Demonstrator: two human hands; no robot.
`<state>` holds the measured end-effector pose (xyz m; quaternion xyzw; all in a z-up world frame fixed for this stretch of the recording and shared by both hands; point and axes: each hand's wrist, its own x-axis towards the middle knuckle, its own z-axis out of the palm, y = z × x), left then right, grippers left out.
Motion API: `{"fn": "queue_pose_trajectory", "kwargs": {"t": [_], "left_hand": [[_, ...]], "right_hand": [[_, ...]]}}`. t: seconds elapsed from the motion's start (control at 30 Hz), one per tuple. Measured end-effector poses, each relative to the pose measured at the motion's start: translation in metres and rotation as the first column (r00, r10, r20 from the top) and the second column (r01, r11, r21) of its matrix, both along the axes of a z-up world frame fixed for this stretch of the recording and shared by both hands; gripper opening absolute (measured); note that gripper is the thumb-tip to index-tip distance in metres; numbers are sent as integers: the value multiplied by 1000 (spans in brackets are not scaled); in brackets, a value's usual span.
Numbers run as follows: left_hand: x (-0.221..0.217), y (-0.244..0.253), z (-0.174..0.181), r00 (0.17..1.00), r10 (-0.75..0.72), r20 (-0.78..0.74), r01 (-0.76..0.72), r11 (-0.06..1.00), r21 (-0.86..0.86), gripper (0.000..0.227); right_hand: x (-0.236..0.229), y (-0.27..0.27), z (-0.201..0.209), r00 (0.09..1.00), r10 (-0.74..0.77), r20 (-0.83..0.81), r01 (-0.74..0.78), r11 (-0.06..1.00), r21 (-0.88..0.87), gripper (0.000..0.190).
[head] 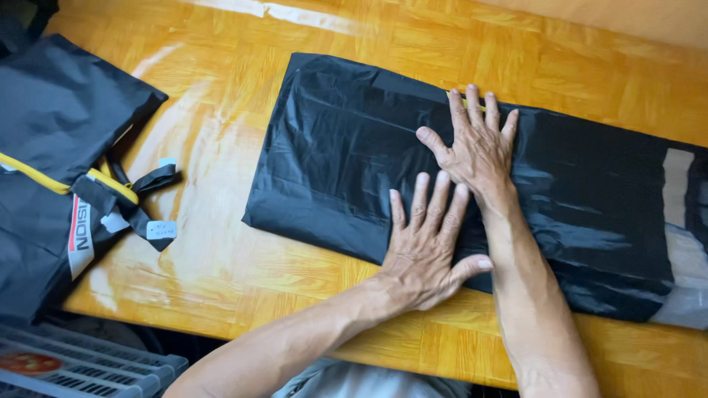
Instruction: The person folds a large black plastic bag on a table and zips it into a smaller black storage pouch.
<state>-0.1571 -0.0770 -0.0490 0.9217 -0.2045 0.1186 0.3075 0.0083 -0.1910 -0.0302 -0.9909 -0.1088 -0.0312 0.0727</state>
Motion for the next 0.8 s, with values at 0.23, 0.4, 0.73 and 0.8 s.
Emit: {"fn": "queue_pose_trajectory", "kwargs": {"t": [0.23,0.4,0.73,0.8], "left_hand": [[1,71,-2,976,217,-11,-207,947,245,99],[-3,118,-3,955,298,-7,-282,910,303,98],[8,204,45,605,585,-540,-384,809,445,82],[5,199,38,704,622,-344,-467,769,435,89]], "right_hand": [[-1,-2,-1,998,33,44,-33,999,-17,91],[-2,-2,0,1000,27,15,-28,1000,10,94],[-2,-2,0,999,29,36,-30,1000,7,93],[-3,-2,-4,998,30,59,-30,1000,-1,92]]}}
